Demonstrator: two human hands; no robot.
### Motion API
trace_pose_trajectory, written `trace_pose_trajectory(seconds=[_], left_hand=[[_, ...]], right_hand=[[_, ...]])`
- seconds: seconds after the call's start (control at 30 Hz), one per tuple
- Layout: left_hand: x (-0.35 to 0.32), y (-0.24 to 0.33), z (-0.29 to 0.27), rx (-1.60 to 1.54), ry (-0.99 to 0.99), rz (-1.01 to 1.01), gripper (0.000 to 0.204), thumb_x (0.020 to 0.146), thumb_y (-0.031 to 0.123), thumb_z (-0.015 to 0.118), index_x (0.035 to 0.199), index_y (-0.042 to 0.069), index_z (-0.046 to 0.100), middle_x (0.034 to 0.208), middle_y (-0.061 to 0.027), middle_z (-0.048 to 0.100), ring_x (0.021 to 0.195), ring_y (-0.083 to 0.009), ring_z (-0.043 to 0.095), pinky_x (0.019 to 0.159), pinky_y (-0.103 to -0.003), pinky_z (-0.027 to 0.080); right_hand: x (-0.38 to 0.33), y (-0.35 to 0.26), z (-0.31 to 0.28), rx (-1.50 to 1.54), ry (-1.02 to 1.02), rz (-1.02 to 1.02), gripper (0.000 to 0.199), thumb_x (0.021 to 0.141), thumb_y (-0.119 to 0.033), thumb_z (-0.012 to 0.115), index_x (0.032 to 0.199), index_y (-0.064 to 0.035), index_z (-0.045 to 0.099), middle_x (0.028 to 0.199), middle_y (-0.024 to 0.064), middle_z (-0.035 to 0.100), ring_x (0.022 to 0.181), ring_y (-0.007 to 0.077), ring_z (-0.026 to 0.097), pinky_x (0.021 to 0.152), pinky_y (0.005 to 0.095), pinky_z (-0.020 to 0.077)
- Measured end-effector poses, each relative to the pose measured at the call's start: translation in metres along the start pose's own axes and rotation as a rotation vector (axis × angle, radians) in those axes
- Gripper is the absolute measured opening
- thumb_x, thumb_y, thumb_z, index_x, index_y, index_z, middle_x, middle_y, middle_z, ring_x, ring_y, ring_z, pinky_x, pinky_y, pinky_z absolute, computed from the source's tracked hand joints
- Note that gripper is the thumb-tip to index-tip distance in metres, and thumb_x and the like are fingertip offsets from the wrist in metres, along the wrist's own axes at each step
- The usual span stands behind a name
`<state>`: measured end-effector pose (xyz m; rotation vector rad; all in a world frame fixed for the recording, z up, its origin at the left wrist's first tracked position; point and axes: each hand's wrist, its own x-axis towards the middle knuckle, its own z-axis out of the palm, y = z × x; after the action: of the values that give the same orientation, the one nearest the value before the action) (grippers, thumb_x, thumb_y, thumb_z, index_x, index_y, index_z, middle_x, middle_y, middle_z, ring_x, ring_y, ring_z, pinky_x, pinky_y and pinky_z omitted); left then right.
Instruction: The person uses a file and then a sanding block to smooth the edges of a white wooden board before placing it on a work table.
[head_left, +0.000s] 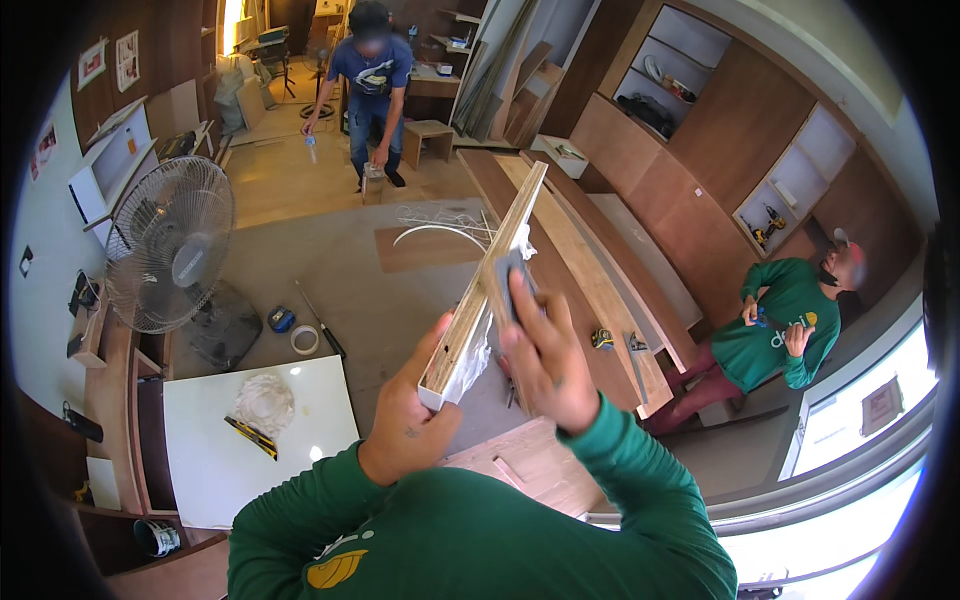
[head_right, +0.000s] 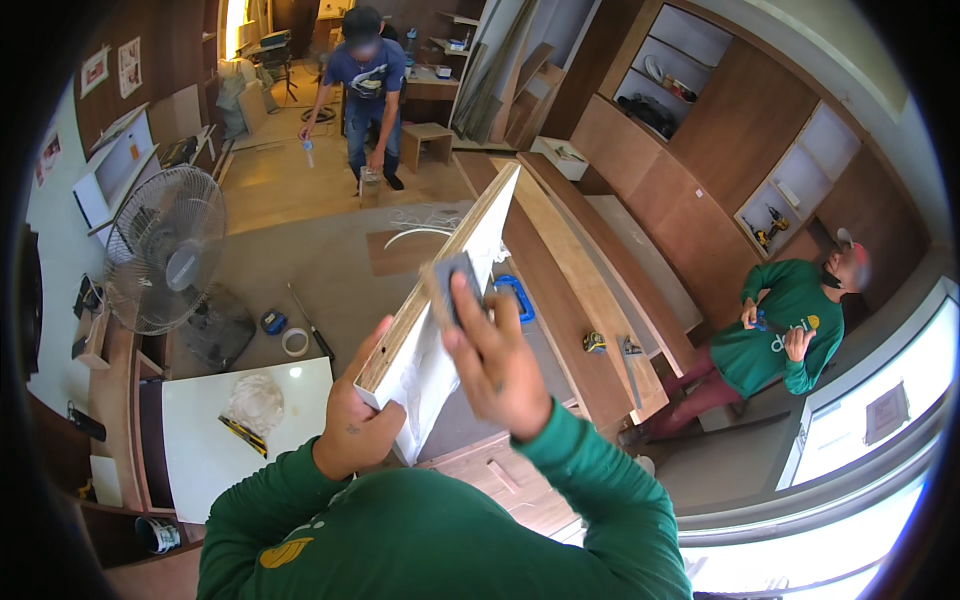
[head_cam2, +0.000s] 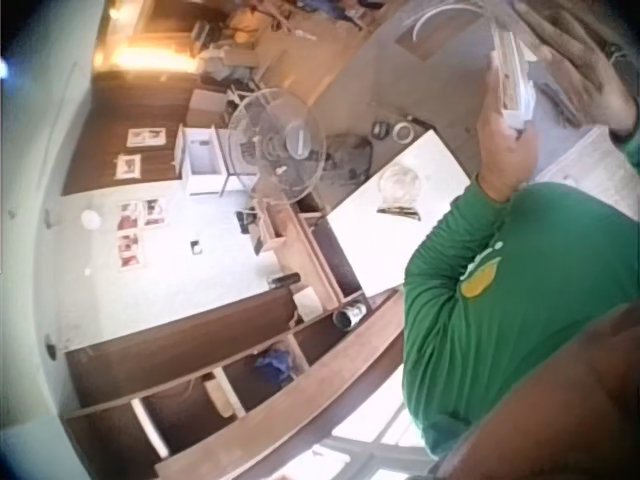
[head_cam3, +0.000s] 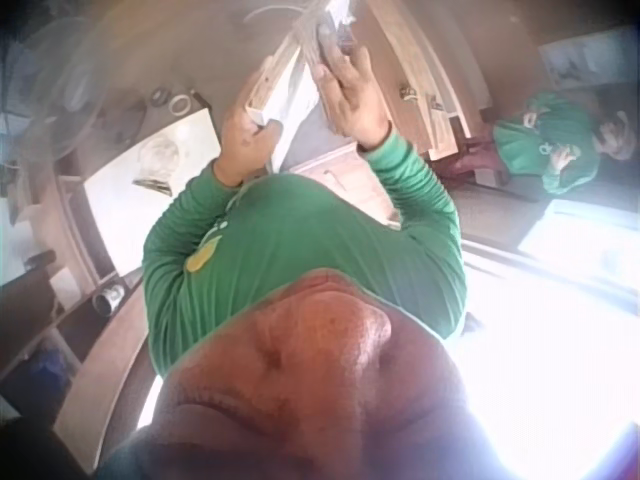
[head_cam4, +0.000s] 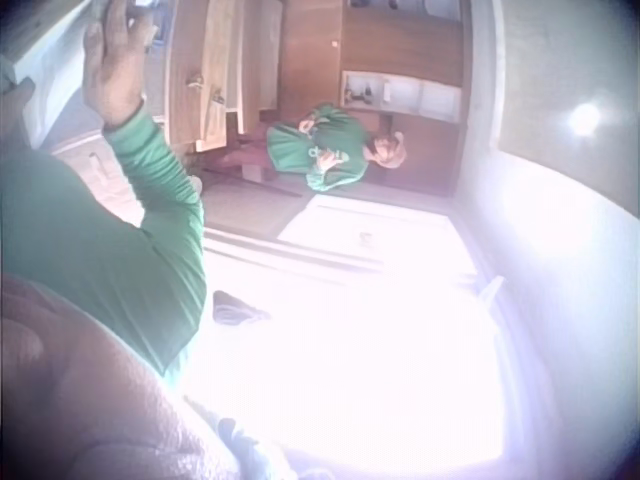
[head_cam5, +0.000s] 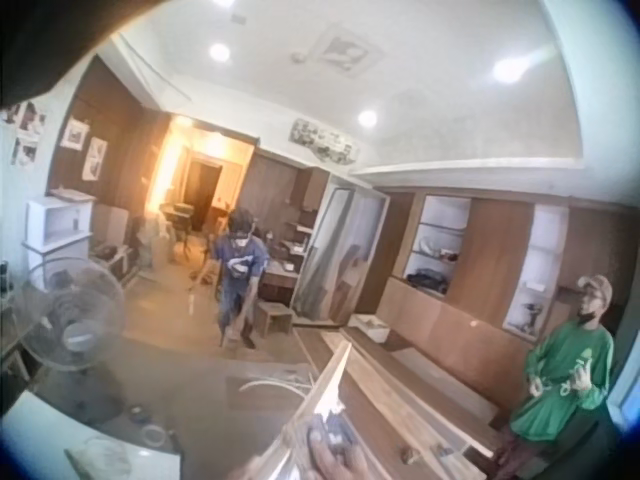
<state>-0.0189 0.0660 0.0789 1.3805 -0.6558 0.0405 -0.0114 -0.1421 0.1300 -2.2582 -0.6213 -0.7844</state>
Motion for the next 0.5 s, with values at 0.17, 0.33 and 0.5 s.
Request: trace_pose_trajectory(seconds=[0.17, 0.33, 0.5], left_hand=[[-0.003, 0.000, 0.009, 0.009, 0.007, 0.071, 0.083, 0.081, -0.010, 0.050, 0.161, 0.004, 0.032, 0.158, -0.0201, 0.045, 0.144, -0.0245, 0.046, 0.114, -0.031, 0.035], [-0.002, -0.003, 0.020, -0.001, -0.035, 0.133, 0.085, 0.081, -0.011, 0.049, 0.162, 0.003, 0.028, 0.161, -0.0210, 0.040, 0.147, -0.0307, 0.044, 0.117, -0.033, 0.033], [-0.003, -0.011, 0.001, 0.043, 0.018, 0.122, 0.086, 0.081, -0.010, 0.049, 0.162, 0.002, 0.026, 0.163, -0.0230, 0.037, 0.148, -0.0355, 0.042, 0.118, -0.035, 0.033]], right_hand=[[0.053, 0.016, -0.024, -0.180, -0.175, 0.291, 0.052, 0.104, -0.024, 0.061, 0.152, -0.0061, 0.051, 0.109, 0.0241, 0.056, 0.097, 0.0340, 0.061, 0.085, 0.0404, 0.0522], [0.110, 0.098, -0.042, -0.359, -0.117, 0.322, 0.052, 0.107, -0.039, 0.053, 0.149, -0.0076, 0.054, 0.109, 0.0225, 0.058, 0.097, 0.0352, 0.062, 0.089, 0.0423, 0.0498], [0.037, -0.024, -0.033, -0.205, -0.316, 0.170, 0.051, 0.099, -0.022, 0.067, 0.148, -0.0080, 0.057, 0.106, 0.0230, 0.055, 0.091, 0.0360, 0.064, 0.079, 0.0409, 0.0531]])
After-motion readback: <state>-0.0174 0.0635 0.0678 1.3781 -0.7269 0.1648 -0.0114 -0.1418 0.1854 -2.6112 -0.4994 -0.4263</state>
